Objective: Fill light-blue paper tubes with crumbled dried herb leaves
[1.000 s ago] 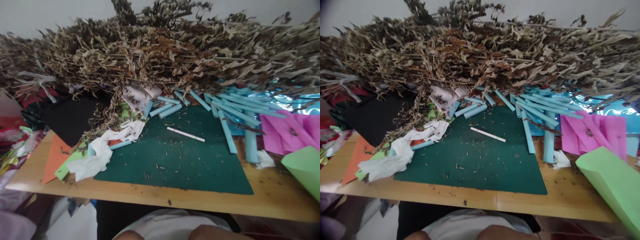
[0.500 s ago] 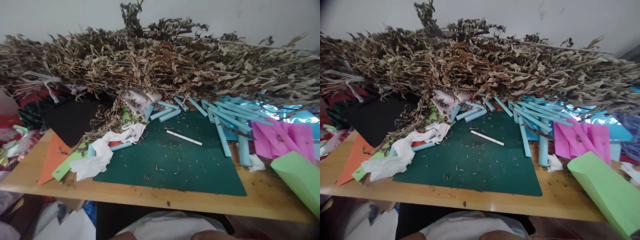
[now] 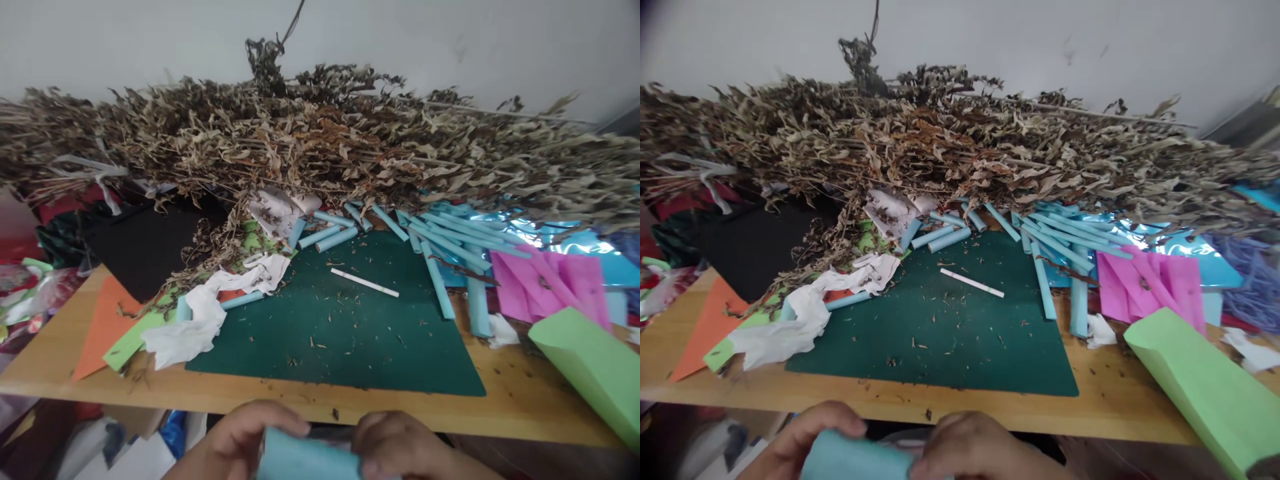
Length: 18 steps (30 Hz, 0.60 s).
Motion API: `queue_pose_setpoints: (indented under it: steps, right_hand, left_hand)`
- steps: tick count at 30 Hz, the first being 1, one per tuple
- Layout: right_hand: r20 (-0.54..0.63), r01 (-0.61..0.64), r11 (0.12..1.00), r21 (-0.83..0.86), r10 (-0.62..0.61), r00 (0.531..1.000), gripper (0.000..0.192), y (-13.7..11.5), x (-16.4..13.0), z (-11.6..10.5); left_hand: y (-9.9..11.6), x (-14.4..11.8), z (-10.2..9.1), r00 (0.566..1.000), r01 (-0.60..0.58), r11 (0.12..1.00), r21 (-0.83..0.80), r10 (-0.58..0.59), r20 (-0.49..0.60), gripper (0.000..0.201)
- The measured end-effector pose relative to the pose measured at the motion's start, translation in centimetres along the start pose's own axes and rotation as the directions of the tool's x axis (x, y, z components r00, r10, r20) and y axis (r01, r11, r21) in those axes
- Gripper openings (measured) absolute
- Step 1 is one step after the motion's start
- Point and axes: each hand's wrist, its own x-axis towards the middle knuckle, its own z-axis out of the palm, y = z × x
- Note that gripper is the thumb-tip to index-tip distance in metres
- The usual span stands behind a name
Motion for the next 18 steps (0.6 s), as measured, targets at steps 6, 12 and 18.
queue_pose_setpoints:
  steps: [6, 12, 18]
  right_hand:
    - [-0.107, 0.026, 0.961, -0.276, -0.058, 0.993, 0.050, 1.4, 0.9, -5.4]
    - [-0.461, -0.472, 0.342, -0.812, 0.119, 0.879, 0.042, 3.0, 6.3, -12.7]
    - [-0.488, -0.497, 0.301, -0.814, 0.110, 0.866, 0.011, 3.9, 9.3, -12.9]
  left_hand:
    - [4.0, 8.0, -0.1, 0.918, -0.224, 0.946, 0.233, 0.285, -0.275, 0.044]
    - [5.0, 13.4, -1.3, 0.863, -0.302, 0.730, 0.614, 0.483, -0.149, 0.014]
    - [2.5, 14.7, -1.3, 0.869, -0.282, 0.755, 0.591, 0.463, -0.177, 0.026]
